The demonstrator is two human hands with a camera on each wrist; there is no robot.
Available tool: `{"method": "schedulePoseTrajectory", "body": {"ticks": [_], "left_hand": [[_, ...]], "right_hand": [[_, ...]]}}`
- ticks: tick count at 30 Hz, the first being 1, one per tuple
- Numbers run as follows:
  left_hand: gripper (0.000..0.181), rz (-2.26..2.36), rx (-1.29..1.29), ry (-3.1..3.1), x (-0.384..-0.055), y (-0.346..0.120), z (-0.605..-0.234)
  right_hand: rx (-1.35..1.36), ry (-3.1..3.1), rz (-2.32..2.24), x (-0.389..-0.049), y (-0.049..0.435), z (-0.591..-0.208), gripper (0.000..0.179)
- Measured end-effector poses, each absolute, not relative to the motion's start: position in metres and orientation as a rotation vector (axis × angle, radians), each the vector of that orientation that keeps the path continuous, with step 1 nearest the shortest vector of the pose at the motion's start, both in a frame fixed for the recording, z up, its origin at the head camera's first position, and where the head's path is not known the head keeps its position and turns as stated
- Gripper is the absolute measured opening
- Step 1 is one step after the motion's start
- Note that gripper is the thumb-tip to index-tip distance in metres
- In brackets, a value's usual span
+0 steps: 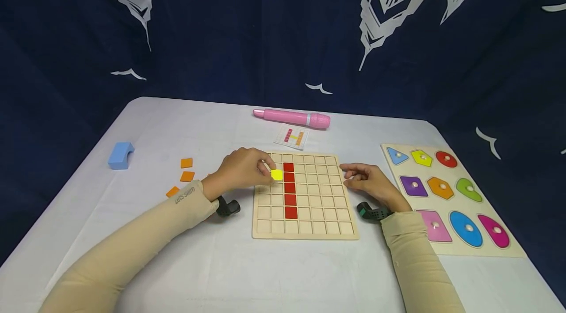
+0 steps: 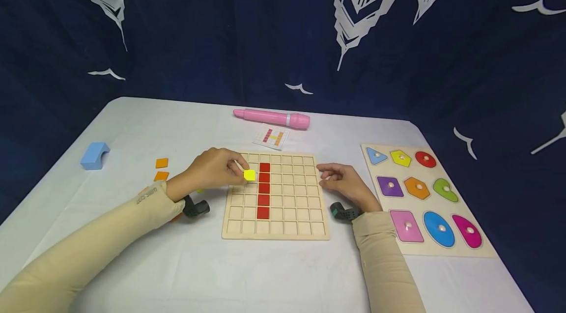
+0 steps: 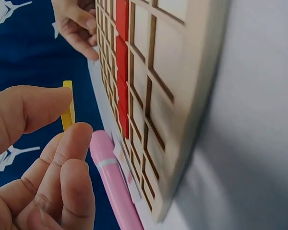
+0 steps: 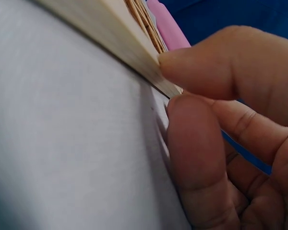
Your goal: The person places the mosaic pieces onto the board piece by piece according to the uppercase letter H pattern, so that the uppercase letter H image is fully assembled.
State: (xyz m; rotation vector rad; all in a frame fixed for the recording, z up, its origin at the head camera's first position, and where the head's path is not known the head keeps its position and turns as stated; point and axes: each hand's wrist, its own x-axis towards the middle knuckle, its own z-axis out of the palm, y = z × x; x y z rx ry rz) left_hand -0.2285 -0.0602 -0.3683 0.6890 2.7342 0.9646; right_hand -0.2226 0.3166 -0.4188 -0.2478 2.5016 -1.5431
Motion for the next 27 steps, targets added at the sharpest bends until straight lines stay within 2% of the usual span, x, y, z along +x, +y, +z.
{"method": "schedulePoseTrajectory", "body": {"ticks": [10, 27], "left_hand": [[0.03, 0.86, 0.763, 2.766, -0.224, -0.036, -0.367], [0.023, 0.728, 0.724, 2.765, -0.23, 0.0, -0.374]], "right_hand": [[-0.249, 2.49, -1.535, -0.223, 0.317, -0.418, 0.056], [-0.266, 2.488, -1.551, -0.222, 0.316, -0.417, 0.056]]}}
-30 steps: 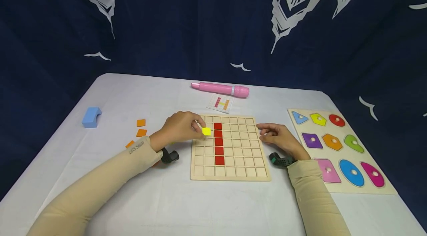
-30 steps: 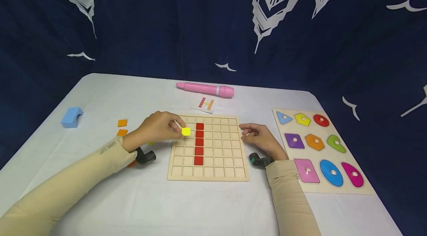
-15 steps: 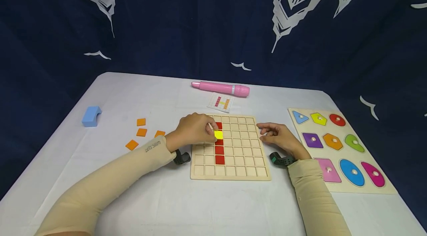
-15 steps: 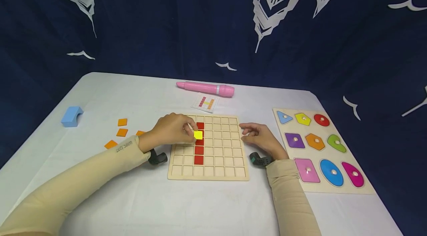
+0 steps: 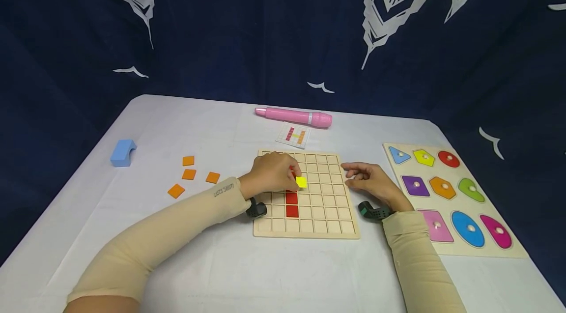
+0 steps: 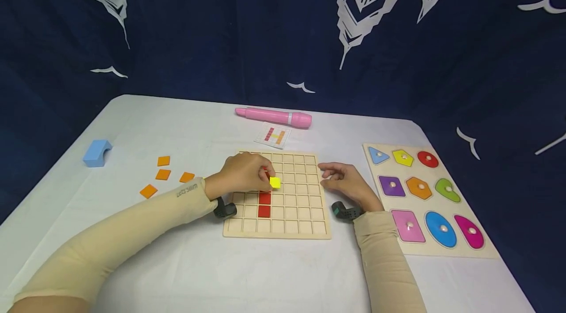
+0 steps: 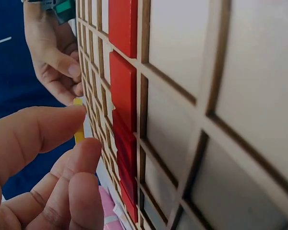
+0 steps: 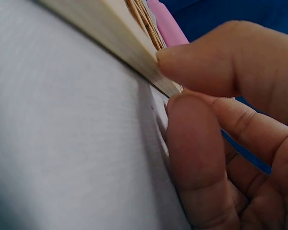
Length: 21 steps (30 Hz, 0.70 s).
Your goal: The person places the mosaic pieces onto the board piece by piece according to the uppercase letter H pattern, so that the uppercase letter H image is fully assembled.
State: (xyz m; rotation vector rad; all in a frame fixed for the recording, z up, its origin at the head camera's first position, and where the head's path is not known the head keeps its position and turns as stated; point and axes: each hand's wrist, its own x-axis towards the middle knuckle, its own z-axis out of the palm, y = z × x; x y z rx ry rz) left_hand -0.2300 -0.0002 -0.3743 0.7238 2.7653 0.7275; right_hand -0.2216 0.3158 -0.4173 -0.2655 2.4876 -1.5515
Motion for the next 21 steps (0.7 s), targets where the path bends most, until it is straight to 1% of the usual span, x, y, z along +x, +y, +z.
{"method": "schedulePoseTrajectory", "body": {"ticks": [6, 21], "left_hand": [[0.02, 0.698, 0.702, 2.755, -0.231, 0.007, -0.377], [0.023, 0.715, 0.701, 2.691, -0.236, 0.009, -0.387]], "right_hand": [[-0.276, 2.481, -1.546, -0.222, 0.317, -0.418, 0.057], [-0.264, 2.481, -1.534, -0.223, 0.317, -0.418, 0.056]]}}
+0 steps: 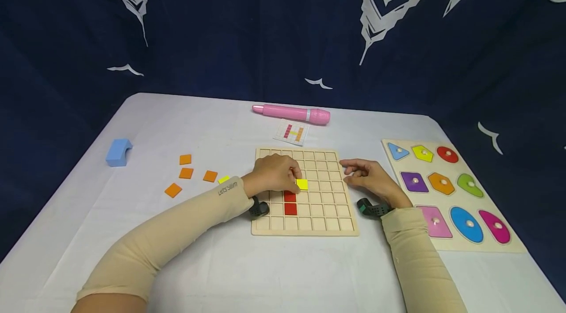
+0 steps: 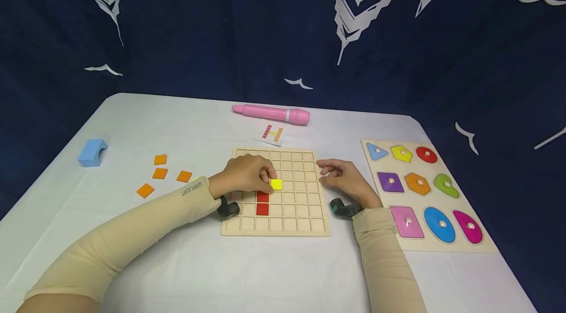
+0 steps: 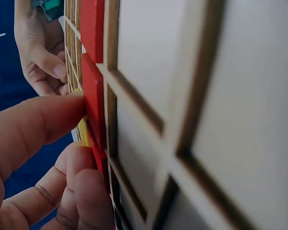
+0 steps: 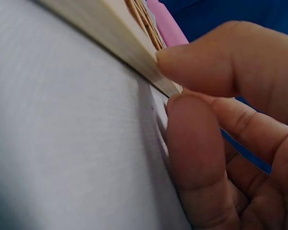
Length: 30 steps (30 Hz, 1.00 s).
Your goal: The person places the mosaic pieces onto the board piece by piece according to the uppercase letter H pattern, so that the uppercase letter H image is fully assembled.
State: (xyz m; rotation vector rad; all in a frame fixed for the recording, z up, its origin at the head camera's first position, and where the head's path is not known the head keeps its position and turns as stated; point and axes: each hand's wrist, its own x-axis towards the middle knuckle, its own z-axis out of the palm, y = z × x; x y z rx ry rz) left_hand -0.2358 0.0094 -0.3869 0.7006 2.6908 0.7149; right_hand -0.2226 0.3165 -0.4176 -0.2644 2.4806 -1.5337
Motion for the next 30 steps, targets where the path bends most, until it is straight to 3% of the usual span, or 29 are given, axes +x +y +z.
{"method": "schedulePoseTrajectory", "body": {"ticks": [17, 30], "left_hand": [[0.025, 0.911, 0.755, 2.622, -0.225, -0.007, -0.381], [0.024, 1.297, 0.886, 2.458, -0.214, -0.063, -0.374]], "right_hand": [[-0.269, 2.48, -1.531, -0.224, 0.317, -0.417, 0.057], [-0.274, 2.478, -1.541, -0.224, 0.318, -0.418, 0.056]]}}
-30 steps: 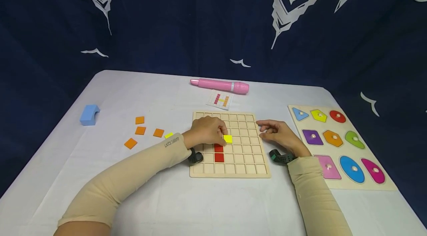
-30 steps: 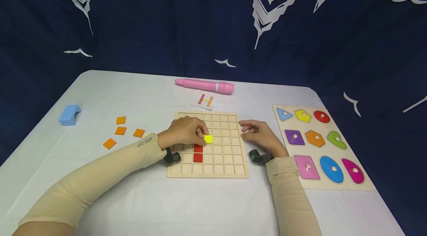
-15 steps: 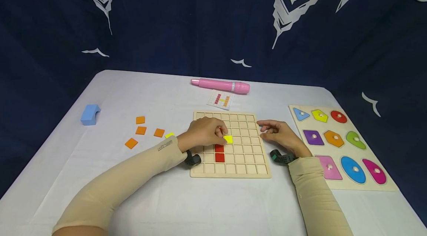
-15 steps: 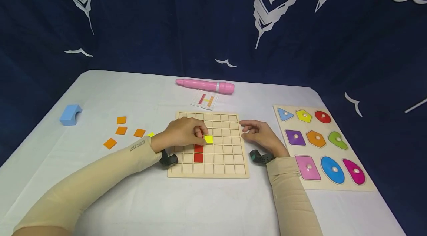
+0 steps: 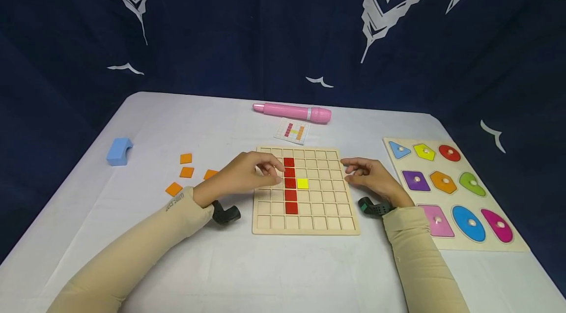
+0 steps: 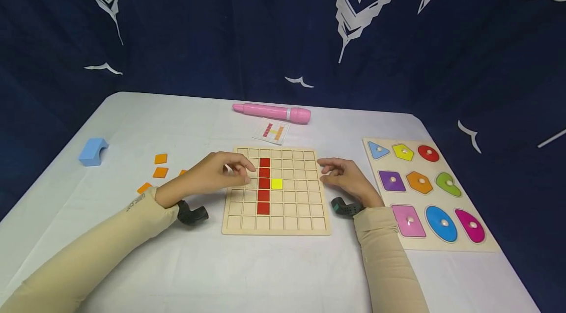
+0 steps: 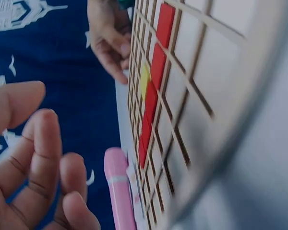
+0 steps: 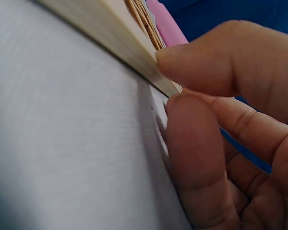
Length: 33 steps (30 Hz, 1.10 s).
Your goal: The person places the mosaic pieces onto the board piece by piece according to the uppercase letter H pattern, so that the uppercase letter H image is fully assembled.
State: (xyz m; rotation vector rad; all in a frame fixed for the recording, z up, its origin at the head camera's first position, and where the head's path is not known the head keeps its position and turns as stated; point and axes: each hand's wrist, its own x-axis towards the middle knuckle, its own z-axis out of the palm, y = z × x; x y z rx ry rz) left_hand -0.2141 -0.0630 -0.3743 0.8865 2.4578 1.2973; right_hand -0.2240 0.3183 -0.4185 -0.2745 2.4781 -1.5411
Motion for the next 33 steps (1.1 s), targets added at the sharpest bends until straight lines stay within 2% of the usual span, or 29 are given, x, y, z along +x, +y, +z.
{"method": "schedulePoseTrajectory", "body": {"ticks": [15, 33], "left_hand": [[0.027, 1.37, 0.881, 2.509, -0.214, -0.123, -0.38], [0.033, 1.401, 0.831, 2.503, -0.225, -0.15, -0.383]], "right_hand": [[-0.269, 2.481, -1.521, -0.225, 0.315, -0.418, 0.054], [-0.265, 2.476, -1.527, -0.224, 0.318, -0.419, 0.056]]}}
